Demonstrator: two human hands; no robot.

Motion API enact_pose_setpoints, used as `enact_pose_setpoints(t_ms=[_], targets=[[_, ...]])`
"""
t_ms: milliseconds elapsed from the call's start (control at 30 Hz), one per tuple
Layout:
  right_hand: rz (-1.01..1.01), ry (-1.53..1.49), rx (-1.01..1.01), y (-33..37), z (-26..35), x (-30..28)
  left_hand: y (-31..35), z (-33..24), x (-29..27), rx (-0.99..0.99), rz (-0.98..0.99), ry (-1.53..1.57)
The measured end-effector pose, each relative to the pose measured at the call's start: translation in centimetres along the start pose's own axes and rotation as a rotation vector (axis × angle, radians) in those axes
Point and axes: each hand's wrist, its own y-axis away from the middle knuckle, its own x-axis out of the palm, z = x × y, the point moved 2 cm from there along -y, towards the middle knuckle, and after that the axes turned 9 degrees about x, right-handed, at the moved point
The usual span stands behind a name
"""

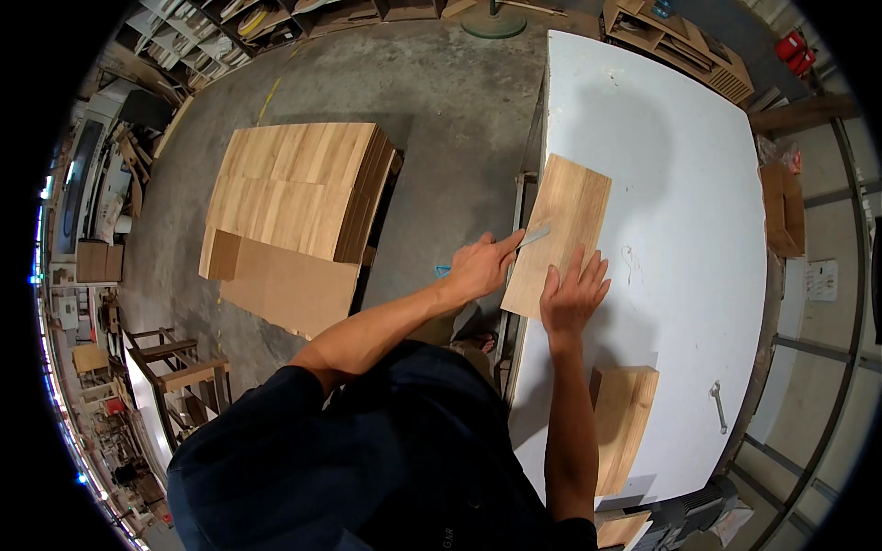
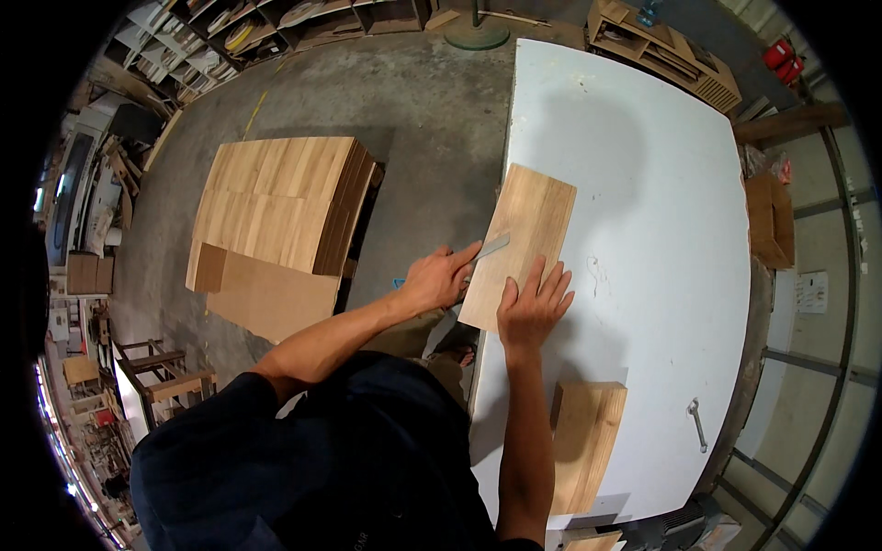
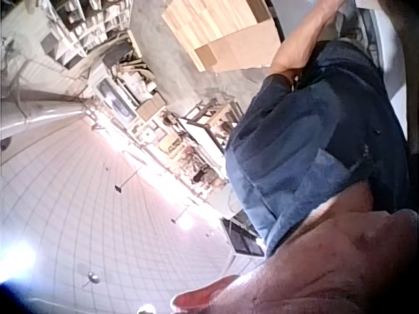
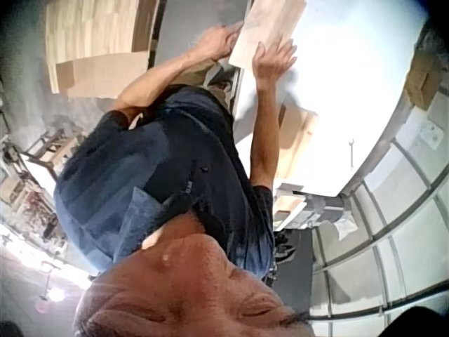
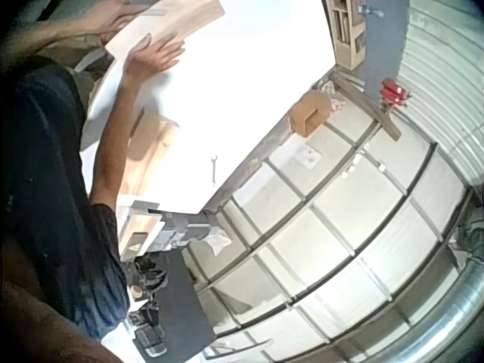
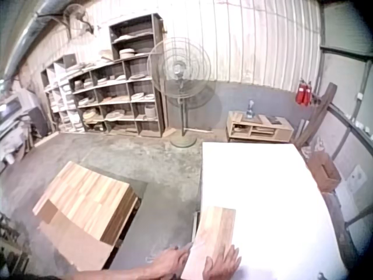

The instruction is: The person handles and aligns wood panels on a work surface, using a blue utility knife to trim edges and checking the fit by stacking them together.

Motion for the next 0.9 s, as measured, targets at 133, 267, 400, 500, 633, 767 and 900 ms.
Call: enact_pose_setpoints(t_ms=[133,267,400,500,633,767,900], targets=[[0.025,0.012,0.012,0.0,0.0,0.0,-1.0,-0.3,-0.6,-0.031,-0.007,0.014],[0.06,0.017,0.027,-0.2,0.0,-0.2,-2.3,0.1,-0.7,-0.019,-0.017,0.017],[0.112,0.034,0.07,-0.2,0.2,-0.3,-3.7,0.4,-0.9,-0.017,-0.009,0.01],[0.123,0.05,0.085,-0.1,0.2,-0.4,-4.6,0.6,-1.1,0.016,-0.035,0.012],[0.141,0.052,0.088,-0.1,0.1,-0.3,-6.1,0.9,-1.4,0.022,-0.05,-0.004],[0.106,0.059,0.063,0.0,0.0,-0.1,-7.3,0.9,-1.8,0.023,-0.072,-0.02],[0.048,0.053,0.024,0.0,-0.1,0.0,-8.5,1.0,-2.2,0.038,-0.073,-0.016]])
